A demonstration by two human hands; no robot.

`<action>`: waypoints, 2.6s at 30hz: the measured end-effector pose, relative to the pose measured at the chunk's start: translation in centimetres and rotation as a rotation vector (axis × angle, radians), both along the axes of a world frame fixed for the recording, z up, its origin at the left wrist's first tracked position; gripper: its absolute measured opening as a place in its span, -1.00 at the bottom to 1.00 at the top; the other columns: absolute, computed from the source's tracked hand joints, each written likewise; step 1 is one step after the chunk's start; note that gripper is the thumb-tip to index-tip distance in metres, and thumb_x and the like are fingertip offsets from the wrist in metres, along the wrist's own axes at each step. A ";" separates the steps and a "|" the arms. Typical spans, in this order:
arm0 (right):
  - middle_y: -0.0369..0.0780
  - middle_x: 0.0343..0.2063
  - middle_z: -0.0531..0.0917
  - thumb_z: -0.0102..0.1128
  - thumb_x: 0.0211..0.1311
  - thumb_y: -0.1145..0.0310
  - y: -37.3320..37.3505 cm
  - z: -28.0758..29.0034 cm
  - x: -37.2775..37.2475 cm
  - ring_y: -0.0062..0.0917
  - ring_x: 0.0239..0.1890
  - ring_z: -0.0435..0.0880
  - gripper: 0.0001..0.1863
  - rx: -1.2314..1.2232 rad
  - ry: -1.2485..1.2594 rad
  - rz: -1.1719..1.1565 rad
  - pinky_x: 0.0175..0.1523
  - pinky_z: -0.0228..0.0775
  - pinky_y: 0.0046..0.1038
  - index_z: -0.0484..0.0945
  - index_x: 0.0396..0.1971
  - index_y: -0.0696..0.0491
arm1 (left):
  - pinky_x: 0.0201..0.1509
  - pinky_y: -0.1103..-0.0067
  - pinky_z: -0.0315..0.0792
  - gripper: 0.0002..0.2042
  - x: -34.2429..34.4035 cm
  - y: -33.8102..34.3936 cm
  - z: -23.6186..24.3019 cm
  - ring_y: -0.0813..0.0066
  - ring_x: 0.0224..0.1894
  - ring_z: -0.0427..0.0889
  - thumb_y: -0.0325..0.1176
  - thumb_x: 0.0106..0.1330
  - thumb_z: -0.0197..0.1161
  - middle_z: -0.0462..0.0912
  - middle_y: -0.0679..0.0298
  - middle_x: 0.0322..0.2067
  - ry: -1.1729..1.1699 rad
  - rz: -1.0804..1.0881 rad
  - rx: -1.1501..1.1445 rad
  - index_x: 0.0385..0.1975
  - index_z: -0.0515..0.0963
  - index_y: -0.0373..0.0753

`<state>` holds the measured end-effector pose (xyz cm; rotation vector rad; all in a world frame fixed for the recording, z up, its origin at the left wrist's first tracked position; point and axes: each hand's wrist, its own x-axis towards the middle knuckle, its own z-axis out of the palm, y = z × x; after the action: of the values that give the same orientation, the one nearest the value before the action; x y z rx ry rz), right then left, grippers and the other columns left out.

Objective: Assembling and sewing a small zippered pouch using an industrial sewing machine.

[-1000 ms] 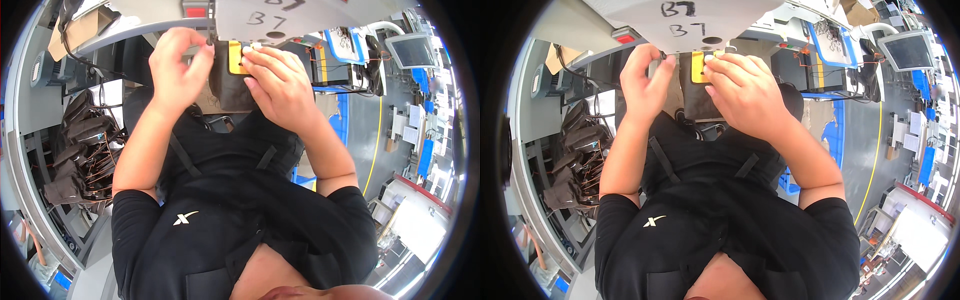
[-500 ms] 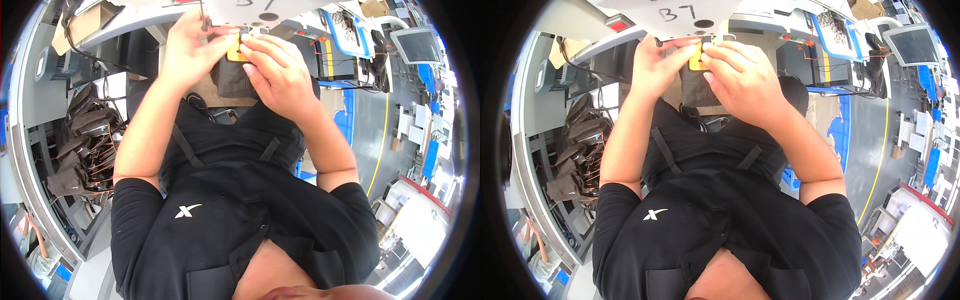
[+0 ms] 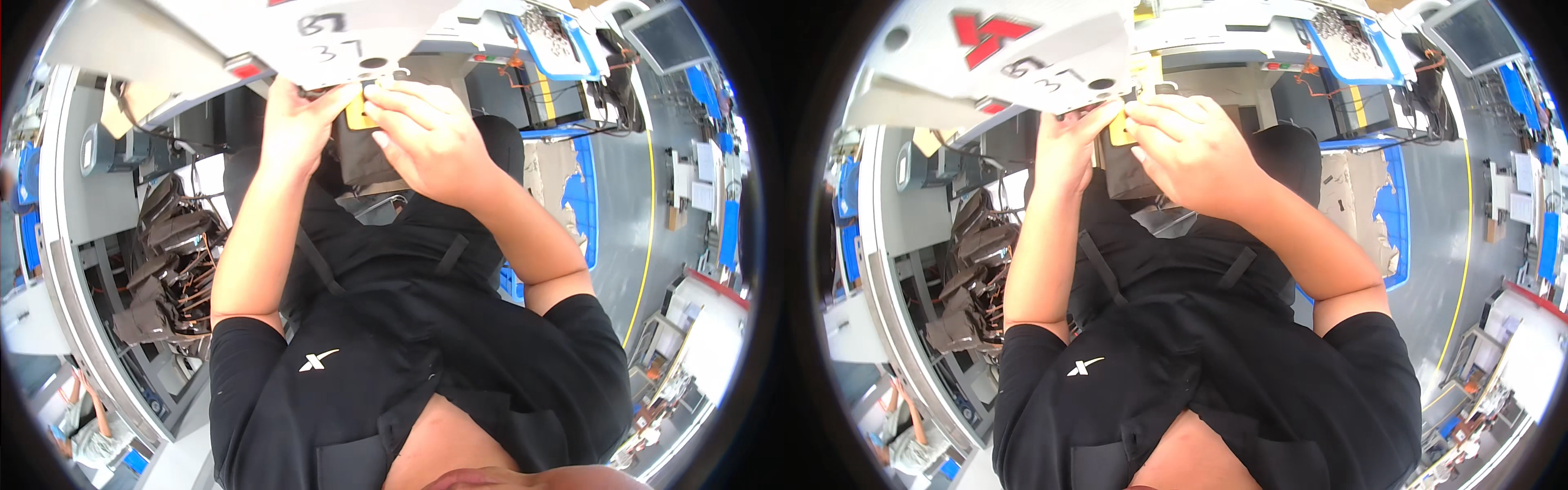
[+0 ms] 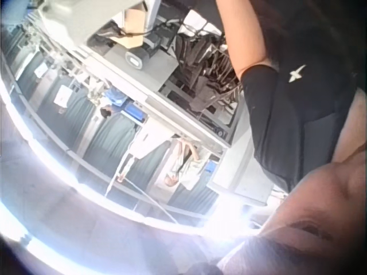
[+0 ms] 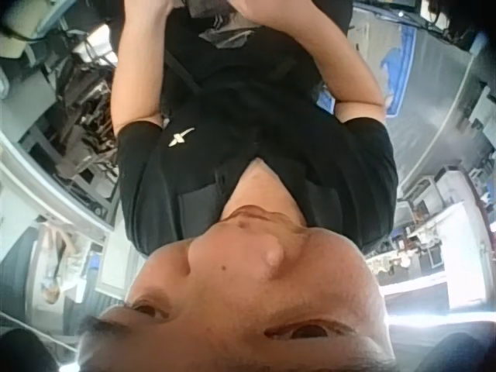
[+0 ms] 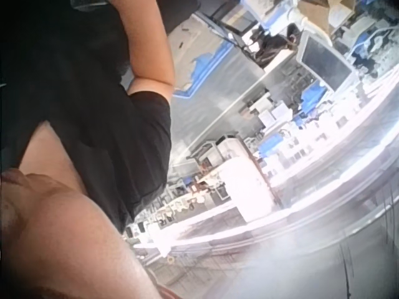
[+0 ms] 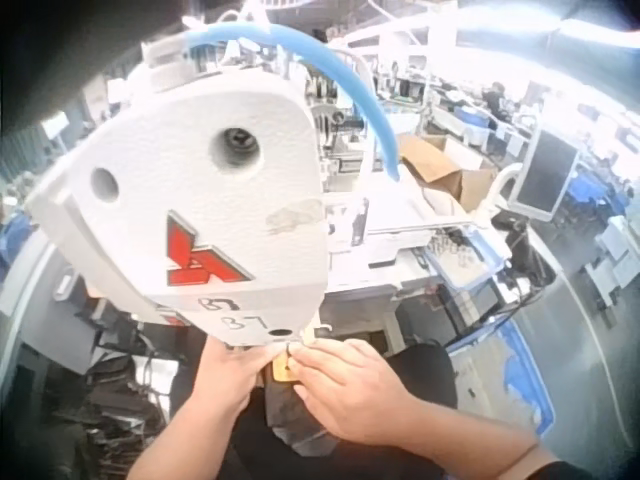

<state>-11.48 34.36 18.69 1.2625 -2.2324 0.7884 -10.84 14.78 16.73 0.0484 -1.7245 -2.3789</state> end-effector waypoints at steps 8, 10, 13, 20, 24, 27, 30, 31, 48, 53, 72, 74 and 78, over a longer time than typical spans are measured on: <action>-0.16 -0.07 0.71 0.34 0.01 0.37 -0.3 0.7 0.4 -0.38 0.01 0.62 -0.70 0.055 0.069 -0.023 0.11 0.40 -0.30 0.67 -0.23 0.17 | 0.10 0.47 0.58 -0.72 -0.8 -2.7 -1.7 0.41 -0.03 0.70 -0.67 0.24 0.37 0.73 0.16 -0.11 0.002 -0.171 -0.167 -0.04 0.62 -0.39; -0.17 -0.09 0.70 0.34 0.01 0.37 -0.6 1.0 0.1 -0.39 -0.01 0.61 -0.71 0.062 0.051 -0.023 0.08 0.39 -0.31 0.66 -0.24 0.17 | 0.07 0.51 0.57 -0.77 -1.0 -3.5 -1.6 0.44 -0.06 0.71 -0.65 0.27 0.35 0.75 0.18 -0.15 0.012 -0.198 -0.303 -0.08 0.65 -0.39; -0.18 -0.12 0.69 0.33 0.01 0.38 -0.5 1.1 0.3 -0.41 -0.05 0.61 -0.73 0.081 0.010 -0.006 0.03 0.38 -0.32 0.66 -0.26 0.17 | 0.05 0.52 0.58 -0.77 -0.8 -3.7 -1.5 0.44 -0.09 0.72 -0.65 0.27 0.36 0.75 0.20 -0.16 0.001 -0.231 -0.281 -0.08 0.65 -0.40; -0.17 -0.14 0.68 0.32 0.01 0.38 -0.5 1.3 0.3 -0.39 -0.06 0.60 -0.72 0.095 0.010 -0.005 0.01 0.38 -0.32 0.65 -0.26 0.18 | 0.06 0.52 0.54 -0.77 -0.8 -4.4 -1.1 0.44 -0.09 0.71 -0.58 0.27 0.37 0.77 0.18 -0.13 -0.022 -0.257 -0.480 -0.08 0.70 -0.43; -0.17 -0.13 0.68 0.32 0.02 0.37 -0.7 1.2 0.2 -0.38 -0.05 0.60 -0.71 0.092 0.019 -0.009 0.02 0.38 -0.31 0.65 -0.25 0.18 | 0.08 0.51 0.54 -0.78 -0.7 -4.6 -1.6 0.44 -0.07 0.71 -0.58 0.27 0.37 0.77 0.17 -0.13 -0.001 -0.250 -0.392 -0.09 0.70 -0.43; -0.16 -0.12 0.68 0.32 0.02 0.37 -0.5 1.1 0.5 -0.37 -0.03 0.60 -0.70 0.101 0.002 -0.006 0.04 0.38 -0.31 0.65 -0.23 0.19 | 0.09 0.50 0.54 -0.77 -0.7 -4.8 -1.3 0.43 -0.06 0.71 -0.59 0.29 0.35 0.76 0.16 -0.12 0.009 -0.280 -0.488 -0.07 0.69 -0.42; -0.16 -0.11 0.68 0.31 0.03 0.37 -0.4 1.2 0.7 -0.37 -0.01 0.60 -0.70 0.110 0.005 -0.006 0.05 0.38 -0.30 0.64 -0.21 0.18 | 0.09 0.50 0.54 -0.75 -0.7 -4.5 -1.9 0.42 -0.05 0.70 -0.59 0.30 0.33 0.76 0.16 -0.10 0.008 -0.296 -0.312 -0.03 0.67 -0.42; -0.16 -0.10 0.68 0.31 0.04 0.37 -0.3 1.4 0.8 -0.37 -0.01 0.60 -0.70 0.112 -0.009 -0.011 0.06 0.38 -0.30 0.64 -0.21 0.18 | 0.09 0.50 0.54 -0.75 -0.8 -4.4 -1.9 0.42 -0.05 0.70 -0.59 0.30 0.33 0.76 0.16 -0.10 0.008 -0.296 -0.315 -0.03 0.67 -0.42; -0.12 0.02 0.67 0.33 0.10 0.39 0.1 0.6 2.0 -0.32 0.11 0.61 -0.63 0.005 -0.084 -0.048 0.12 0.40 -0.26 0.66 -0.07 0.21 | -0.20 0.55 0.54 -0.93 -1.4 -4.9 -2.1 0.55 -0.27 0.68 -0.61 0.32 0.35 0.73 0.26 -0.33 0.142 -0.237 -0.545 -0.24 0.66 -0.38; -0.10 0.05 0.66 0.35 0.09 0.40 0.8 0.4 2.6 -0.27 0.10 0.63 -0.58 0.031 -0.079 -0.093 0.18 0.43 -0.22 0.65 -0.02 0.23 | -0.28 0.49 0.52 -0.93 -2.0 -6.0 -2.6 0.44 -0.36 0.68 -0.51 0.27 0.40 0.72 0.23 -0.41 0.436 -0.088 -1.121 -0.32 0.67 -0.34; -0.11 0.13 0.64 0.33 0.19 0.31 0.1 0.0 1.7 -0.30 0.23 0.57 -0.56 0.085 -0.100 -0.102 0.31 0.34 -0.18 0.63 0.04 0.18 | -0.12 0.32 0.51 -0.88 -2.3 -7.0 -2.6 0.04 -0.22 0.68 -0.55 0.34 0.16 0.72 0.05 -0.31 0.323 -0.072 -1.310 -0.25 0.64 -0.37; -0.11 0.13 0.64 0.33 0.19 0.31 0.3 0.0 1.7 -0.30 0.22 0.57 -0.56 0.085 -0.094 -0.089 0.31 0.34 -0.18 0.63 0.04 0.18 | -0.10 0.32 0.51 -0.88 -2.3 -6.9 -2.8 0.04 -0.20 0.68 -0.55 0.34 0.16 0.72 0.06 -0.30 0.337 -0.068 -1.242 -0.24 0.64 -0.37; -0.10 0.12 0.64 0.33 0.19 0.30 0.2 0.1 1.8 -0.30 0.21 0.58 -0.56 0.086 -0.087 -0.084 0.30 0.34 -0.19 0.63 0.04 0.19 | -0.06 0.33 0.51 -0.86 -2.4 -6.7 -3.3 0.08 -0.16 0.68 -0.57 0.36 0.15 0.72 0.08 -0.24 0.325 -0.062 -1.095 -0.19 0.63 -0.38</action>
<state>-9.67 34.57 18.77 1.1857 -2.3958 0.7361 -13.22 8.09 13.47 -0.5141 -2.5520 -1.0865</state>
